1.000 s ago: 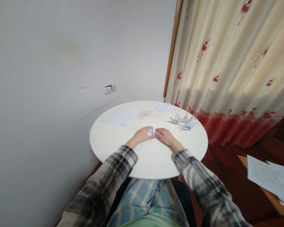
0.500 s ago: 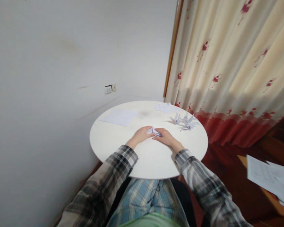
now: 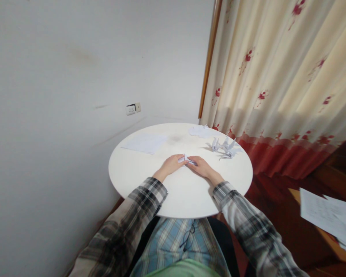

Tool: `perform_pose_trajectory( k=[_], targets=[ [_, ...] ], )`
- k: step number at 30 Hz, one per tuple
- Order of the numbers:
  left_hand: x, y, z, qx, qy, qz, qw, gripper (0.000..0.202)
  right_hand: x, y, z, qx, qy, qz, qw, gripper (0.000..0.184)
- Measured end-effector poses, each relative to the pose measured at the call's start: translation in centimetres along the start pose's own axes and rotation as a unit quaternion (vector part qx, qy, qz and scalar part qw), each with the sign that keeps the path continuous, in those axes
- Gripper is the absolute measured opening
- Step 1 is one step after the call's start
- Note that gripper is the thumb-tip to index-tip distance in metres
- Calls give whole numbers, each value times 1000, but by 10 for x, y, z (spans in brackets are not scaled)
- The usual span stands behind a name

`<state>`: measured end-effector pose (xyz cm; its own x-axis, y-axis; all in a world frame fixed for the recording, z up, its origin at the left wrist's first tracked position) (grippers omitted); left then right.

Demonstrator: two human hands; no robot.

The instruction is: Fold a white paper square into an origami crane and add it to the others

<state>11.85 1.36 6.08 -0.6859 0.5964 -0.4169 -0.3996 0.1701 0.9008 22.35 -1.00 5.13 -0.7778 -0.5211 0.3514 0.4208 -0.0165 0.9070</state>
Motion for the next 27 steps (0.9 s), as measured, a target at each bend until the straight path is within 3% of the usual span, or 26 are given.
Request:
perform_pose_trajectory(
  k=[6,11,21,27],
  targets=[
    [-2,0,0,1,-10,7,1000,50,-2,-3,4,14,5,-17,1000,38],
    [3,-1,-1,0,17,16,1000,63,-5,-5,6,24,9,-16,1000,37],
    [-7,-3,-3,-5,-13,54,998,50,8,-1,2,31,27,-42,998,35],
    [-7,-9,0,14,-3,91,996,49,18,3,-2,36,-9,-101,994,36]
  ],
)
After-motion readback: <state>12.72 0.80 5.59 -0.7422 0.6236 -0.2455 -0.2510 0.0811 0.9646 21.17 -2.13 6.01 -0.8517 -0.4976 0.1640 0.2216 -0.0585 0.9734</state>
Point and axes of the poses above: each hand's wrist, its own z-axis towards the middle knuckle, its own y-axis out of the back of the hand, x = y × z, the point moved 9 cm from there along z, towards the middle knuckle, and after that the axes turned 14 degrees about x, right-handed, at the moved point
